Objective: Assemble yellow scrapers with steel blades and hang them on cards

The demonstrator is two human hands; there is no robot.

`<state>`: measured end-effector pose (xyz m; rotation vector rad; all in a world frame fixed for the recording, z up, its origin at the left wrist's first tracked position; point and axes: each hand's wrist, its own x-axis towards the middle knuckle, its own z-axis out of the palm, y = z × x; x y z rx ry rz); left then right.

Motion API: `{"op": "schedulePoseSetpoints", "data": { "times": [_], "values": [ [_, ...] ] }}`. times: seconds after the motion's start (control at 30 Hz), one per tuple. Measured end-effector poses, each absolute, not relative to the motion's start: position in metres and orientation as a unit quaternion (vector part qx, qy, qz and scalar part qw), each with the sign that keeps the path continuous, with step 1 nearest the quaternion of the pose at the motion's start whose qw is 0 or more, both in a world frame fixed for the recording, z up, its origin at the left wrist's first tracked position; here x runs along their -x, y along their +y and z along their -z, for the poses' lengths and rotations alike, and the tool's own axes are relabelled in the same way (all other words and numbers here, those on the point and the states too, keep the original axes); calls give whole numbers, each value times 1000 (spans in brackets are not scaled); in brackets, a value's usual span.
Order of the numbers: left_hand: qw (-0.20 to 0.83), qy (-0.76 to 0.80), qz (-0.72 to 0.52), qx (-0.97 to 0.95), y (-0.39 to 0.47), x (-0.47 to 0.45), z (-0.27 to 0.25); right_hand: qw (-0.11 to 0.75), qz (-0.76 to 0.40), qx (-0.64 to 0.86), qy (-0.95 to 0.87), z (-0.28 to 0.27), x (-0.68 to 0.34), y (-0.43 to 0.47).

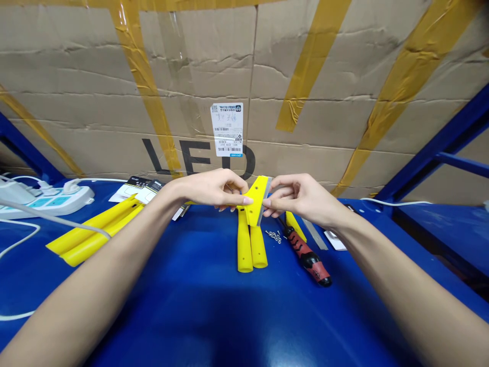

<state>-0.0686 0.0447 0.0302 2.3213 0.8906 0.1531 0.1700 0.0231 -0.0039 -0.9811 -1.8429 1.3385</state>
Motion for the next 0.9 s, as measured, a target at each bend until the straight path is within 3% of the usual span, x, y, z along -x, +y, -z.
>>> {"op": "schedulePoseSetpoints", "data": {
  "times": [0.33,0.9],
  "values": [
    [300,344,-67,-887,43,65,-32,332,-456,437,-700,-6,-163,17],
    [276,335,-67,-899,45,65,-28,288,-463,464,-698,-15,-161,9]
  ]
}}
